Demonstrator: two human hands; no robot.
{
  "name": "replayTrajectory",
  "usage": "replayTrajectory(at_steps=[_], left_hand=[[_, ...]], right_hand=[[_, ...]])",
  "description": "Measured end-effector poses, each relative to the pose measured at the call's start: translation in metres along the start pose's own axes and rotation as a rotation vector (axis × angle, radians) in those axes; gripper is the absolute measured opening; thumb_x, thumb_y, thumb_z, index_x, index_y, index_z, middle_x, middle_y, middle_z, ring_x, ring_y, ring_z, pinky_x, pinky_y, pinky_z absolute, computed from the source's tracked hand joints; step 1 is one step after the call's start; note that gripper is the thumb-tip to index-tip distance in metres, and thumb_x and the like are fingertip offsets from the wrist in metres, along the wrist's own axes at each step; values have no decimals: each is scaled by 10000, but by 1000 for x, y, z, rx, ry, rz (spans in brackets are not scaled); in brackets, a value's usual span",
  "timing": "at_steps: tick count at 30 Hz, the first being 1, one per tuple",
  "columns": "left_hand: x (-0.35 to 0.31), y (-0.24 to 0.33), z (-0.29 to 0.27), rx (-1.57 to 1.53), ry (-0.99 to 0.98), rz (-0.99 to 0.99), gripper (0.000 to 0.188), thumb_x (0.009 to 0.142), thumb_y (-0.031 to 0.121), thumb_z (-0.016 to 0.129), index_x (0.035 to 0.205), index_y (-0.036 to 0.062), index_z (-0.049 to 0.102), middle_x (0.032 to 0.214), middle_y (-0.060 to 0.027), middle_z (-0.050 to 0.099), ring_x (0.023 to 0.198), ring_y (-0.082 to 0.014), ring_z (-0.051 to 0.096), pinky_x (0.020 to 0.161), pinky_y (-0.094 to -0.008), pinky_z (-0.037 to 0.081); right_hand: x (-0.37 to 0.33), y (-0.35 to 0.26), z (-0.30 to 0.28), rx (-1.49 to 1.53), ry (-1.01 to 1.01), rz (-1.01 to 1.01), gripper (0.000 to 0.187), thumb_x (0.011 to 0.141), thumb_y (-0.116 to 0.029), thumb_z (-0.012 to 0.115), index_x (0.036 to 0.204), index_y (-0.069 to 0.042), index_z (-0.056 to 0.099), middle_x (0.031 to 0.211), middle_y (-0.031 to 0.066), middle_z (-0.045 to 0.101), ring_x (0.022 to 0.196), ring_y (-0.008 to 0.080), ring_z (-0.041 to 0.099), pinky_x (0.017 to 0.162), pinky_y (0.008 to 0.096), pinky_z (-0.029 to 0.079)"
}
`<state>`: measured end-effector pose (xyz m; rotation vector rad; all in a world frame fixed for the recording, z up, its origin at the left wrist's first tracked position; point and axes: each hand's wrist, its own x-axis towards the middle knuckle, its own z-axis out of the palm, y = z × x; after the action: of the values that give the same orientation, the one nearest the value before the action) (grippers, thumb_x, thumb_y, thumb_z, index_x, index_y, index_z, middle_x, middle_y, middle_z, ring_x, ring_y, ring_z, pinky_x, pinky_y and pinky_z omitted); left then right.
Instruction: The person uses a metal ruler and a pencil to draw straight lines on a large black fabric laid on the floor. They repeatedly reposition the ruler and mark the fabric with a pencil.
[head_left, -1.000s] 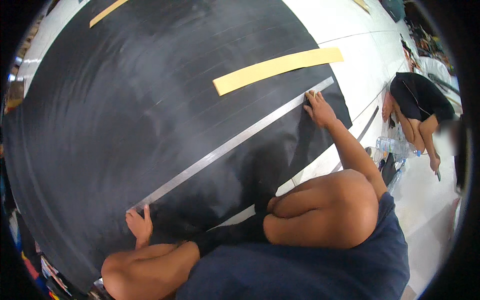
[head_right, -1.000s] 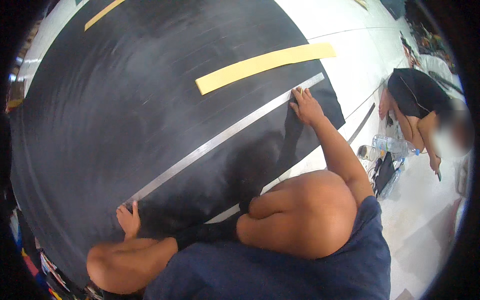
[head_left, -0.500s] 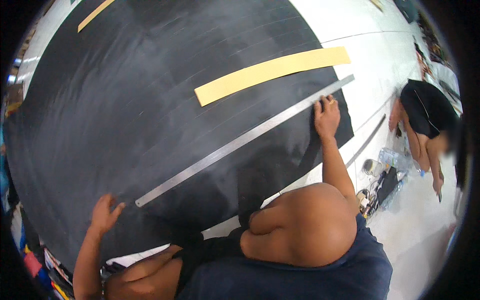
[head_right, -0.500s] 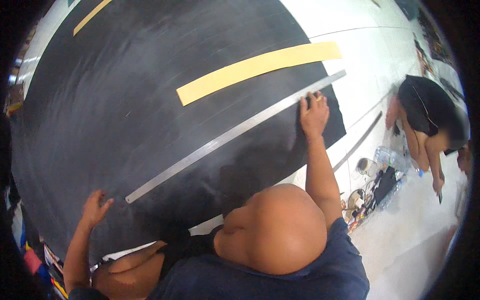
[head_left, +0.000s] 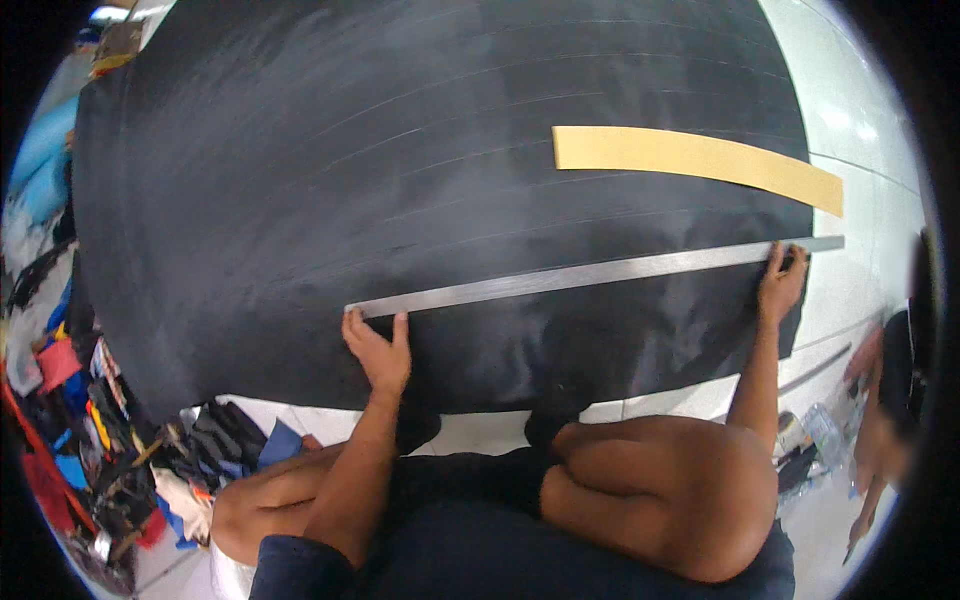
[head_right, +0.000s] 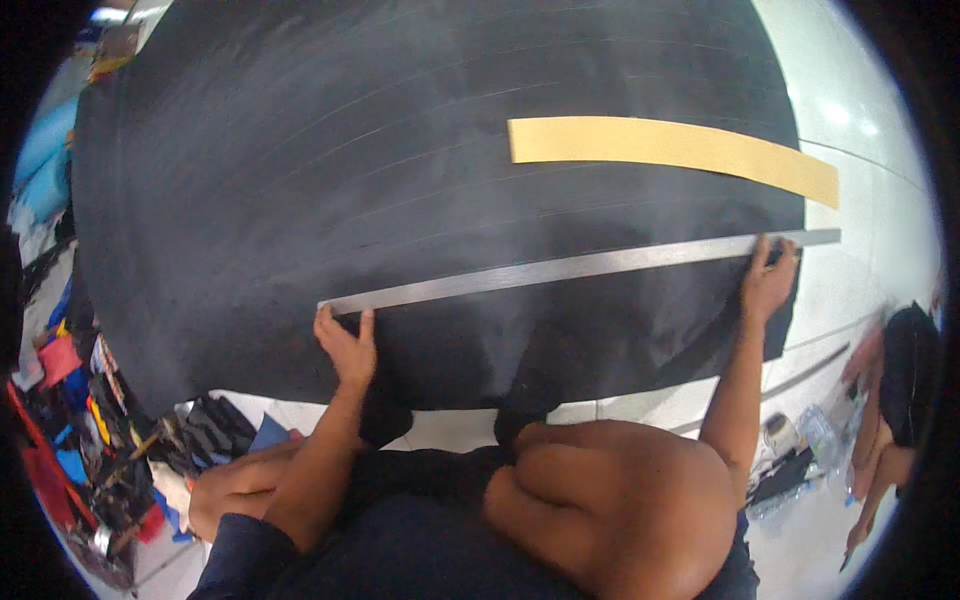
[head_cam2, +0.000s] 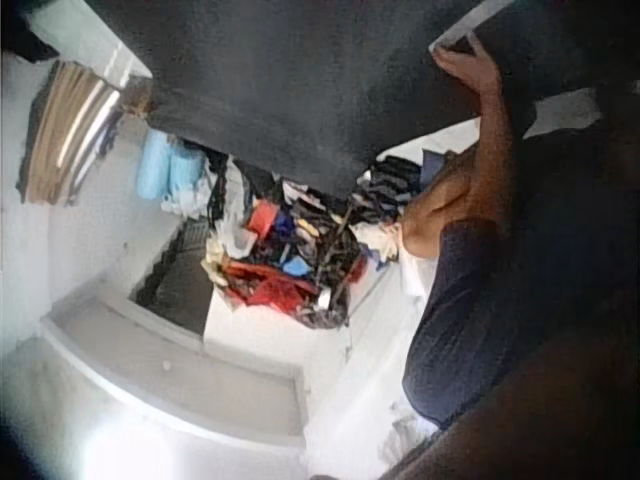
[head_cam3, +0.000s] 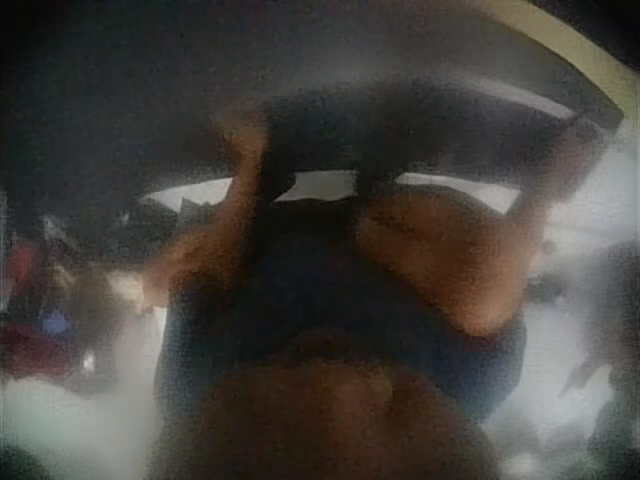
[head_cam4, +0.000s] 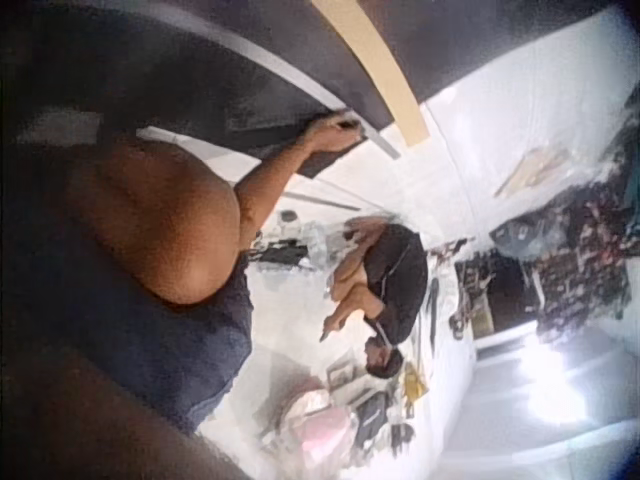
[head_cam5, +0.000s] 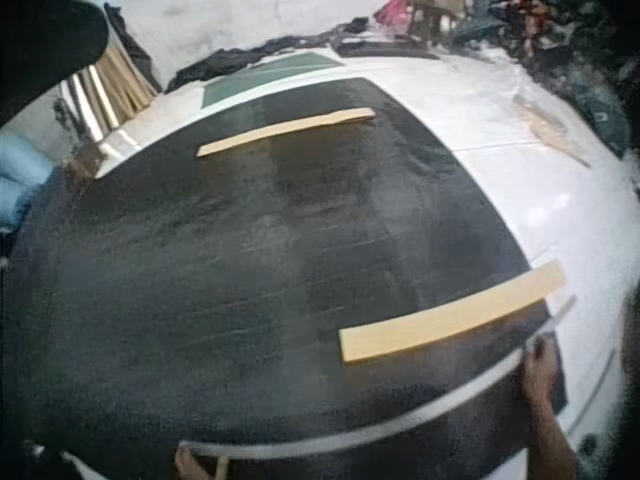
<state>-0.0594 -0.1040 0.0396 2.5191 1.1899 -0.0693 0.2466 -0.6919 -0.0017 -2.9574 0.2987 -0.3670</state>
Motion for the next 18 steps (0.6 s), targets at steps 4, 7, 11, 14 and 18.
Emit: replayTrajectory(at_steps=[4,7,11,14,18], left_hand=[[-8,5,3,-77,2,-90,850,911,368,724,1497,-58,280,1547,-278,246,1458,-439,233,1205,-491,216],[-10,5,17,-77,56,-127,865,922,396,700,1522,-44,256,1584,-266,207,1492,-437,164,1224,-532,129],[-11,3,27,-1,109,-147,840,941,415,664,1528,-30,259,1612,-248,185,1507,-425,145,1222,-556,83],[-12,2,33,44,133,-145,837,951,433,642,1541,-13,250,1626,-232,178,1509,-435,134,1219,-568,78],[-12,-5,42,60,172,-113,852,943,468,643,1544,3,257,1621,-228,192,1504,-458,127,1212,-592,80]], right_hand=[[3,7,3,36,-20,-13,584,994,-465,578,1321,19,585,1450,238,516,1379,415,440,1159,455,326],[2,3,5,61,-8,-4,591,998,-468,573,1321,27,582,1453,238,515,1385,405,438,1170,459,312],[0,0,6,121,9,-17,595,997,-456,582,1313,48,578,1442,255,518,1381,404,443,1174,458,303],[-1,4,8,149,13,-7,593,997,-452,584,1318,47,574,1446,256,513,1376,408,445,1169,461,305],[1,10,9,130,-2,-8,595,996,-457,583,1330,35,567,1468,247,494,1372,417,444,1164,463,305]])
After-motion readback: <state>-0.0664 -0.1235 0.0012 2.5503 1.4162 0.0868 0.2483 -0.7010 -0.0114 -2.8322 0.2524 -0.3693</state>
